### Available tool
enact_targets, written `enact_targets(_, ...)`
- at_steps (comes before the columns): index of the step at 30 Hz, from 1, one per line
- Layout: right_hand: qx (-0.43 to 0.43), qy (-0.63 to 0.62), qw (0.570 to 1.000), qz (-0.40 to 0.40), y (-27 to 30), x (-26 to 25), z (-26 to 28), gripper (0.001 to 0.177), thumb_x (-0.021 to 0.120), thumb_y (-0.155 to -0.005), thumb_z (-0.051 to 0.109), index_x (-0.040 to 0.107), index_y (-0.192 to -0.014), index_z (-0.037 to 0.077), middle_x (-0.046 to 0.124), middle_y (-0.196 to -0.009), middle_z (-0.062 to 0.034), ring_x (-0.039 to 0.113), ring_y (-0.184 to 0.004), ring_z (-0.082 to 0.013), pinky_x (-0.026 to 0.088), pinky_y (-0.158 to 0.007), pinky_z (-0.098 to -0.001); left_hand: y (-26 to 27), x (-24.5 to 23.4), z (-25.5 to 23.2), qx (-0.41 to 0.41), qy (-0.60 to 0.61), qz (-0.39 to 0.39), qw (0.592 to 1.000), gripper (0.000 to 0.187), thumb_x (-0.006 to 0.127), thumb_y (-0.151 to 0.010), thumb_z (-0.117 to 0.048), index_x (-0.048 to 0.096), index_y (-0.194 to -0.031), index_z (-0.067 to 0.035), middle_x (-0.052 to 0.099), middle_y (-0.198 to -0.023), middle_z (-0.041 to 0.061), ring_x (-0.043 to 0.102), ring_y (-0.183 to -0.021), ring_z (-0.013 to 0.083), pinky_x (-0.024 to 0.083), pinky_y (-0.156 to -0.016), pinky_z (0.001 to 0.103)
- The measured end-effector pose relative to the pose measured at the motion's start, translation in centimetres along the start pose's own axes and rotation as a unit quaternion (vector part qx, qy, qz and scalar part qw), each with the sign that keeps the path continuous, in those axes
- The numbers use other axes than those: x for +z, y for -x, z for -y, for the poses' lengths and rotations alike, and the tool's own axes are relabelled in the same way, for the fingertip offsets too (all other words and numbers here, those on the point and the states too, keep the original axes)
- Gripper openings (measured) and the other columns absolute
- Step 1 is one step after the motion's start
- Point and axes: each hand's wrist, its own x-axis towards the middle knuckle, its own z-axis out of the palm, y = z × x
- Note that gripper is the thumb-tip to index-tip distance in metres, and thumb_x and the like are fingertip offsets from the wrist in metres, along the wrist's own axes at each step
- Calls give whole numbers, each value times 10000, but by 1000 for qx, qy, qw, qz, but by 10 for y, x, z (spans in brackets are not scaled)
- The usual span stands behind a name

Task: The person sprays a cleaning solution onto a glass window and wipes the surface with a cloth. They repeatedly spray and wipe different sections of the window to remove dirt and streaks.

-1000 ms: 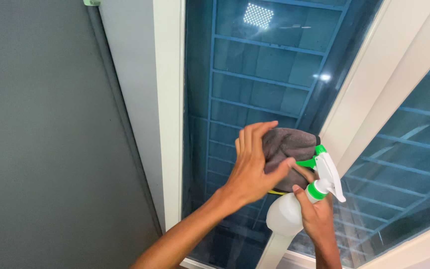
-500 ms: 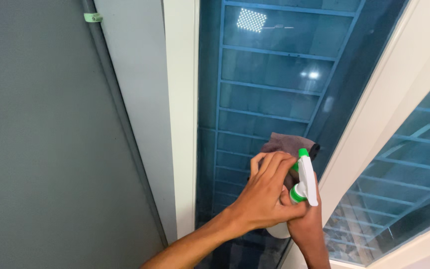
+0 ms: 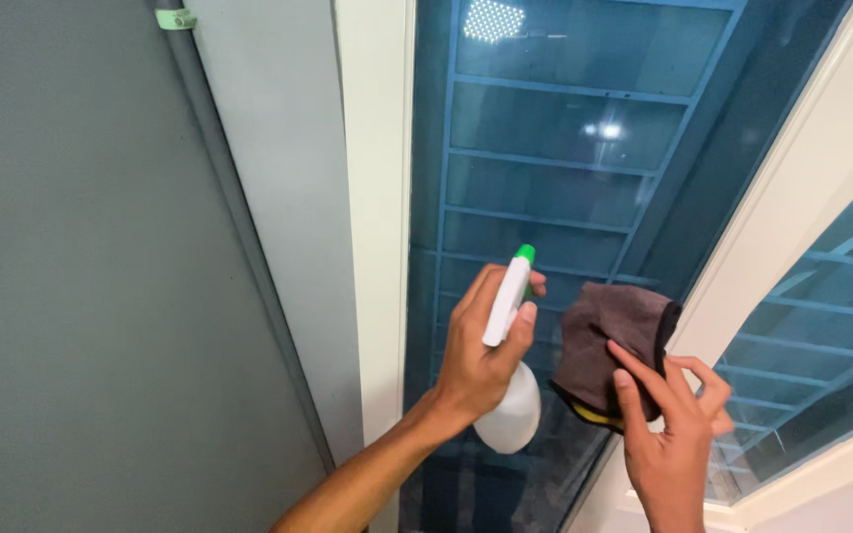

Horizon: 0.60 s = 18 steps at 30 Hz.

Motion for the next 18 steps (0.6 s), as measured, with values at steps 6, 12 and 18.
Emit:
enact_targets(6,3,-66,998,-5,-9,-4,-29,406,739,-909,107,712,-1314,112,737,-1166,-110,608,-1040,-248,446,-1023,-382,-22,-15,-6,114,-52,-85,988,324,484,-1130,-274,629,-1224,0,652,-1113,112,669,-1046,195,543,-924,345)
enact_targets(12,216,-468,855,63,-17,20,-73,823,669,-954,77,236,-1650,152,700,-1277,-198,697,-1091,-235,595,-843,-376,-32,-11,-6,96,-53,-142,984,386,435,-1107,-306,648,-1140,14,654,-1027,118,703,-973,206,533,-798,322)
enact_targets(18,359,-569,730,118,-36,21,-116,529,606,-982,145,504,-1460,-60,690,-1289,-142,672,-1140,-222,537,-978,-370,-40,14,-1,151,-78,-97,981,388,442,-1113,-317,634,-1193,11,652,-1084,122,694,-997,205,564,-873,328)
